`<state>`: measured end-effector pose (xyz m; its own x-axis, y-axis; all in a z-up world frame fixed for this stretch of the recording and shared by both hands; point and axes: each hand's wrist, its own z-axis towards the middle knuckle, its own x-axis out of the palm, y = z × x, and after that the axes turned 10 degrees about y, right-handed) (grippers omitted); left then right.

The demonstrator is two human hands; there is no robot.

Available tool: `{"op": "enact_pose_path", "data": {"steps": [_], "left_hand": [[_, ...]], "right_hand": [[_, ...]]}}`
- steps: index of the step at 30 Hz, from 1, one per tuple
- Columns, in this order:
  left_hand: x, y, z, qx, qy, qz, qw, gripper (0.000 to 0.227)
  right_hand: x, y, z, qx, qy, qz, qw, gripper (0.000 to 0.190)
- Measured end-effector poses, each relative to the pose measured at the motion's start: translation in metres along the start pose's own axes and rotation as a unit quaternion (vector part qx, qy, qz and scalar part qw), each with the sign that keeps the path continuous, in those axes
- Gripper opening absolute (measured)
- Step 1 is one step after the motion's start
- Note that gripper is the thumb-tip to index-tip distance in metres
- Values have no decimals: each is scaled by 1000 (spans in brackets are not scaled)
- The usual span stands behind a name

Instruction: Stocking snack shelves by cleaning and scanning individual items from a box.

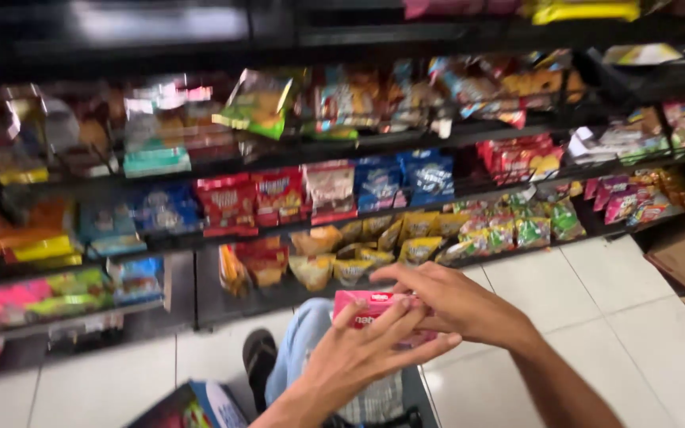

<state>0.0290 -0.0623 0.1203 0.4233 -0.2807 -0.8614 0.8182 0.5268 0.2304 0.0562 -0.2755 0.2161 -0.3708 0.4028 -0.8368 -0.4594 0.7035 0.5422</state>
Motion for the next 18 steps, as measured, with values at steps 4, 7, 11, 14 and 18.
{"op": "enact_pose_path", "data": {"steps": [4,7,11,14,18], "left_hand": [[-19,22,19,-17,-54,31,998,67],[-34,52,30,-45,-148,-19,988,61],[-55,86,41,-111,-154,-77,979,71],[-53,95,45,-146,-127,-130,973,74],[26,100,20,-168,-85,-170,967,76]], "right_hand": [[-61,-2,-3,-50,-5,-70,996,56],[-125,15,-8,-27,-123,-153,980,45],[-199,50,-16,-98,-368,-333,862,39],[-230,64,-3,-107,-452,-461,756,37],[-257,37,22,-100,-465,-497,726,36]]}}
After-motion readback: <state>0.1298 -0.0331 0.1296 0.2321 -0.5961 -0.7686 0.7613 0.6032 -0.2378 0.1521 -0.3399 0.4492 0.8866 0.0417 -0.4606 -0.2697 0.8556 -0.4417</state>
